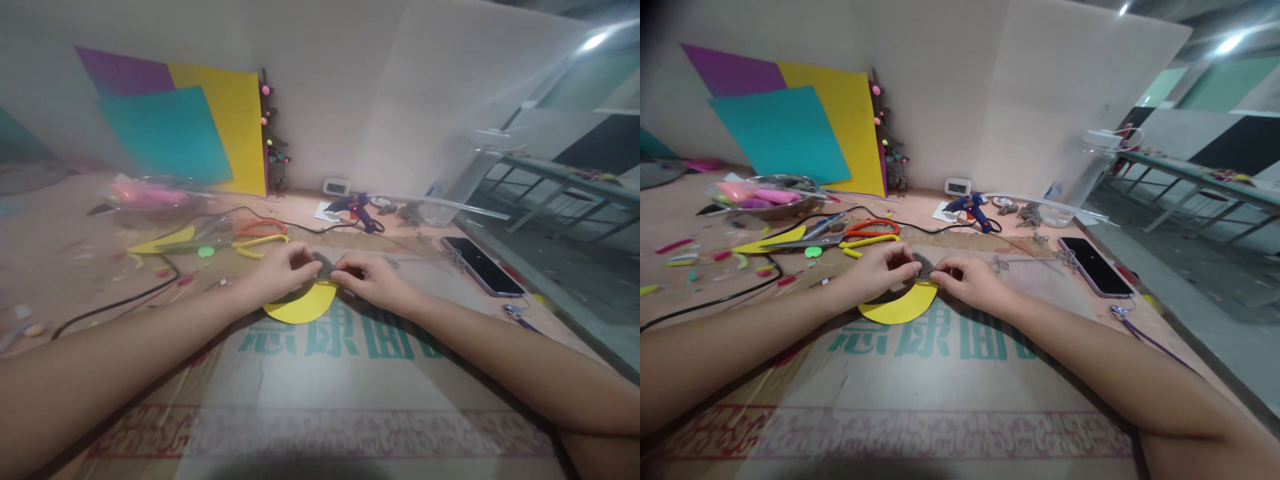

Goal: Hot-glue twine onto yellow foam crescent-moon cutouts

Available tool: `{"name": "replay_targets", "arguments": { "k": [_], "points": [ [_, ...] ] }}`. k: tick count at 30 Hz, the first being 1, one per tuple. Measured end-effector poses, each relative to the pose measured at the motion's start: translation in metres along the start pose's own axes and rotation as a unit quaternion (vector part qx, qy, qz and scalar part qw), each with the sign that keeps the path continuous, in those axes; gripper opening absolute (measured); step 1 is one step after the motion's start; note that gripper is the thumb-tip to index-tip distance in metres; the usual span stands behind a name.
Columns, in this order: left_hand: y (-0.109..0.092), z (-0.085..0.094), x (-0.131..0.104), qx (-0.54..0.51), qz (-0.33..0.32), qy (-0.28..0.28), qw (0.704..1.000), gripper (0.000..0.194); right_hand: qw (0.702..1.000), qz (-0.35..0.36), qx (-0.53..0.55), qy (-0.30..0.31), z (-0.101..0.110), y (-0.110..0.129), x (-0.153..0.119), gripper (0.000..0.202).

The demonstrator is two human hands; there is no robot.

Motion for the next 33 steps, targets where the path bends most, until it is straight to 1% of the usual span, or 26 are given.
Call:
{"name": "replay_targets", "arguments": {
  "k": [4, 7, 10, 14, 16, 18, 21, 23, 26, 28, 30, 33],
  "points": [
    [0.0, -0.001, 0.0, 0.014, -0.006, 0.001, 1.0, 0.022, 1.0, 0.02, -0.014, 0.007, -0.002, 0.002, -0.001, 0.018],
    [-0.001, -0.001, 0.0, 0.007, 0.008, 0.007, 1.0, 0.023, 0.999, 0.025, -0.018, 0.013, -0.003, 0.001, -0.001, 0.018],
    [-0.001, -0.001, 0.001, -0.042, 0.02, 0.028, 0.999, 0.023, 1.0, 0.021, -0.013, 0.011, -0.001, 0.001, -0.001, 0.017],
    [-0.003, -0.001, 0.001, -0.1, 0.0, 0.064, 0.993, 0.028, 1.0, 0.001, -0.009, 0.01, 0.003, 0.0, -0.001, 0.019],
    [-0.003, -0.001, 0.001, -0.096, -0.002, 0.067, 0.993, 0.031, 1.0, 0.006, -0.02, 0.018, 0.005, 0.001, 0.0, 0.018],
    [-0.004, -0.001, 0.0, -0.087, 0.003, 0.055, 0.995, 0.031, 0.999, 0.016, -0.033, 0.031, 0.008, 0.002, 0.001, 0.017],
    [-0.004, -0.001, 0.0, -0.082, 0.026, 0.039, 0.996, 0.025, 0.998, 0.019, -0.042, 0.042, 0.012, 0.002, 0.002, 0.016],
    [-0.004, -0.002, 0.001, -0.078, 0.036, 0.048, 0.995, 0.023, 0.998, 0.019, -0.042, 0.042, 0.012, 0.002, 0.002, 0.017],
    [-0.006, -0.003, 0.001, -0.04, 0.019, 0.07, 0.997, 0.025, 0.997, 0.026, -0.044, 0.054, 0.01, 0.002, 0.002, 0.019],
    [-0.007, -0.002, 0.0, -0.003, 0.01, 0.066, 0.998, 0.027, 0.997, 0.032, -0.044, 0.063, 0.01, 0.004, 0.002, 0.022],
    [-0.008, -0.001, -0.001, 0.009, 0.012, 0.047, 0.999, 0.029, 0.996, 0.028, -0.053, 0.059, 0.016, 0.007, 0.002, 0.025],
    [-0.008, 0.0, -0.003, -0.008, 0.019, 0.026, 0.999, 0.033, 0.993, -0.016, -0.102, 0.05, 0.04, 0.006, 0.001, 0.027]
  ]
}}
Point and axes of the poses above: each hand's wrist, its own x-axis towards the middle knuckle, its own z-axis out of the back of the hand, y = z × x, the point moved 3 cm from there along x, towards the middle knuckle, and after that the axes turned 13 degrees about y, right-handed, at the moved point
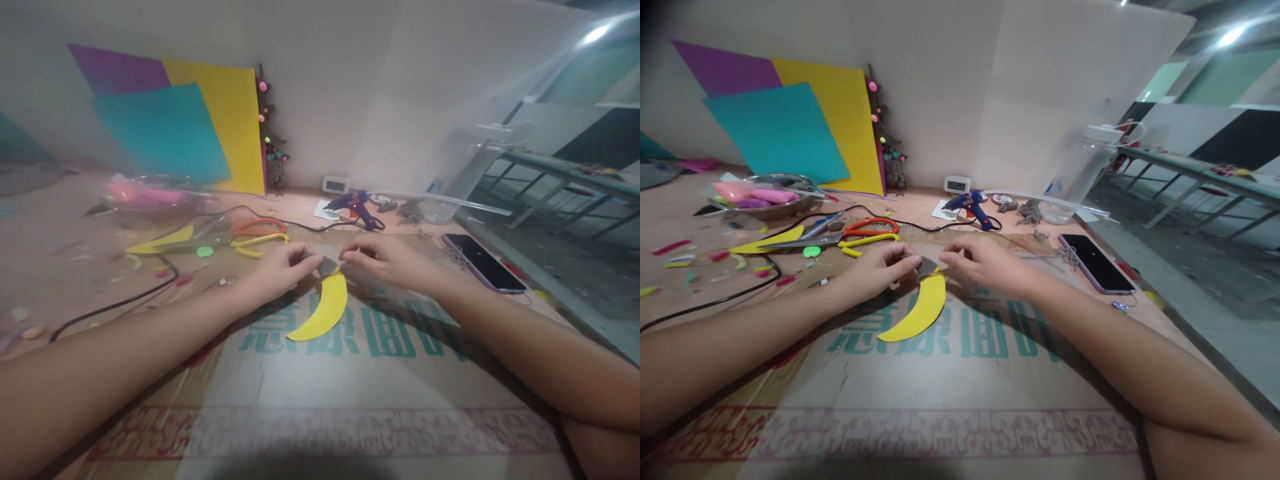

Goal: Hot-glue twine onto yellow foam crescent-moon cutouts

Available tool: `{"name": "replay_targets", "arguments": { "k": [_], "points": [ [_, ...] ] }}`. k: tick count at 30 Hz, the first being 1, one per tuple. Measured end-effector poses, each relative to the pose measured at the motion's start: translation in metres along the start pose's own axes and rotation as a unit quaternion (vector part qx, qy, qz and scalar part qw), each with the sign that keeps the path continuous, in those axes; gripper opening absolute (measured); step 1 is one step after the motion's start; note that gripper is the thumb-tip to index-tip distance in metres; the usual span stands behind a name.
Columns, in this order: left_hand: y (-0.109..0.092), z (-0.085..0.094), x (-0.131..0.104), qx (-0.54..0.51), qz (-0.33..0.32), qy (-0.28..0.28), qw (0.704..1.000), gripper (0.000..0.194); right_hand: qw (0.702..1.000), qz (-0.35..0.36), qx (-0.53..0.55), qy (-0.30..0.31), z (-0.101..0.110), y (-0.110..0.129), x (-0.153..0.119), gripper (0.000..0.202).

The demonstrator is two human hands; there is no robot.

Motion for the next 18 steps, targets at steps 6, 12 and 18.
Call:
{"name": "replay_targets", "arguments": {
  "k": [6, 12, 18],
  "points": [
    [0.001, 0.002, 0.001, 0.011, 0.007, -0.011, 1.0, 0.036, 0.983, -0.157, -0.072, -0.062, 0.039, -0.063, 0.001, 0.031],
    [0.001, 0.001, 0.001, 0.025, 0.006, -0.008, 1.0, 0.037, 0.975, -0.174, -0.027, -0.137, 0.027, -0.117, 0.01, 0.063],
    [0.004, 0.002, 0.003, 0.029, -0.012, -0.008, 0.999, 0.038, 0.98, -0.17, 0.033, -0.094, 0.02, -0.119, 0.023, 0.076]
  ]
}}
Point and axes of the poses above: each hand's wrist, its own x-axis towards the middle knuckle, its own z-axis out of the back of the hand, y = z × x, the point moved 3 cm from there along x, towards the middle knuckle, and after that the axes turned 13 degrees about y, right-handed, at the moved point
